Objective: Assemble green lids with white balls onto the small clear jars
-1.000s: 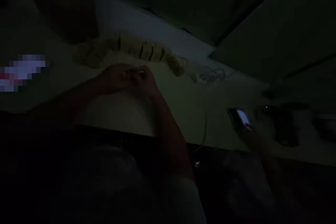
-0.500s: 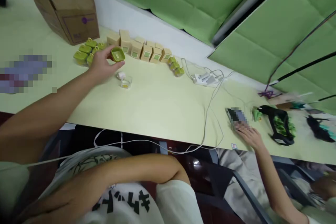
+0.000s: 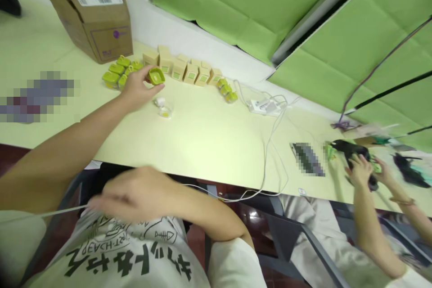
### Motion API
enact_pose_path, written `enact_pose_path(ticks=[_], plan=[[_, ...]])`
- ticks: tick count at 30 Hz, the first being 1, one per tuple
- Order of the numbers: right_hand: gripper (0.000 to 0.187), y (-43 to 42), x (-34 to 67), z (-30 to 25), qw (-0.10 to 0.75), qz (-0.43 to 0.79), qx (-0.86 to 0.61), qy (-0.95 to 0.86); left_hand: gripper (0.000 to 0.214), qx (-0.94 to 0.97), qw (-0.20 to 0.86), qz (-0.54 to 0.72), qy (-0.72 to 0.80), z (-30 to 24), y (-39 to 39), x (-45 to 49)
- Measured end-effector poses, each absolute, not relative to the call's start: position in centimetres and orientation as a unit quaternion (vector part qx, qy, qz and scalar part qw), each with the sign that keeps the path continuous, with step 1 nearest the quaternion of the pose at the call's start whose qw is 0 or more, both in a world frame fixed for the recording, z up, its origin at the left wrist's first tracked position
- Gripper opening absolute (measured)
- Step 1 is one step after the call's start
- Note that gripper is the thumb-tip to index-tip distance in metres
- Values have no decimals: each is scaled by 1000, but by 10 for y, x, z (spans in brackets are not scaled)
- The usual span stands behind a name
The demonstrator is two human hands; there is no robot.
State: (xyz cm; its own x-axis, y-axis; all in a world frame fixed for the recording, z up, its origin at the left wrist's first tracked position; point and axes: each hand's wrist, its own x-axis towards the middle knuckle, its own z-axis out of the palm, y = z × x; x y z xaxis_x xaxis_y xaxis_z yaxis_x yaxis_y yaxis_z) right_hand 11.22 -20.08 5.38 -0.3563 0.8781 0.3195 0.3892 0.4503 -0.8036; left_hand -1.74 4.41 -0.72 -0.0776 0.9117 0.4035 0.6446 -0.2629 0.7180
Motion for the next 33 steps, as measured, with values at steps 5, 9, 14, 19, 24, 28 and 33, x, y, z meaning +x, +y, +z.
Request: enact_pose_path(ticks=[5, 9, 14, 19, 24, 28, 33], plan=[[36, -74, 126, 61, 177, 18, -618, -766, 57, 692, 161, 502, 494, -7, 62, -33], [41, -6, 111, 38, 9, 65, -643, -763, 59, 689, 166, 521, 476, -23, 79, -42], [35, -4, 113, 26, 119, 56, -637, -760, 63, 714, 171, 505, 454, -25, 77, -39], [39, 6, 165, 18, 403, 204, -573, -684, 67, 734, 188, 484, 437, -24, 69, -34], [62, 13, 197, -9, 547, 315, -506, -588, 63, 764, 185, 463, 410, -21, 57, -26], [69, 9, 198, -16, 545, 398, -483, -559, 60, 785, 176, 442, 397, -12, 44, -20], [68, 5, 197, -12, 555, 425, -469, -540, 63, 800, 163, 427, 388, -9, 37, -16]])
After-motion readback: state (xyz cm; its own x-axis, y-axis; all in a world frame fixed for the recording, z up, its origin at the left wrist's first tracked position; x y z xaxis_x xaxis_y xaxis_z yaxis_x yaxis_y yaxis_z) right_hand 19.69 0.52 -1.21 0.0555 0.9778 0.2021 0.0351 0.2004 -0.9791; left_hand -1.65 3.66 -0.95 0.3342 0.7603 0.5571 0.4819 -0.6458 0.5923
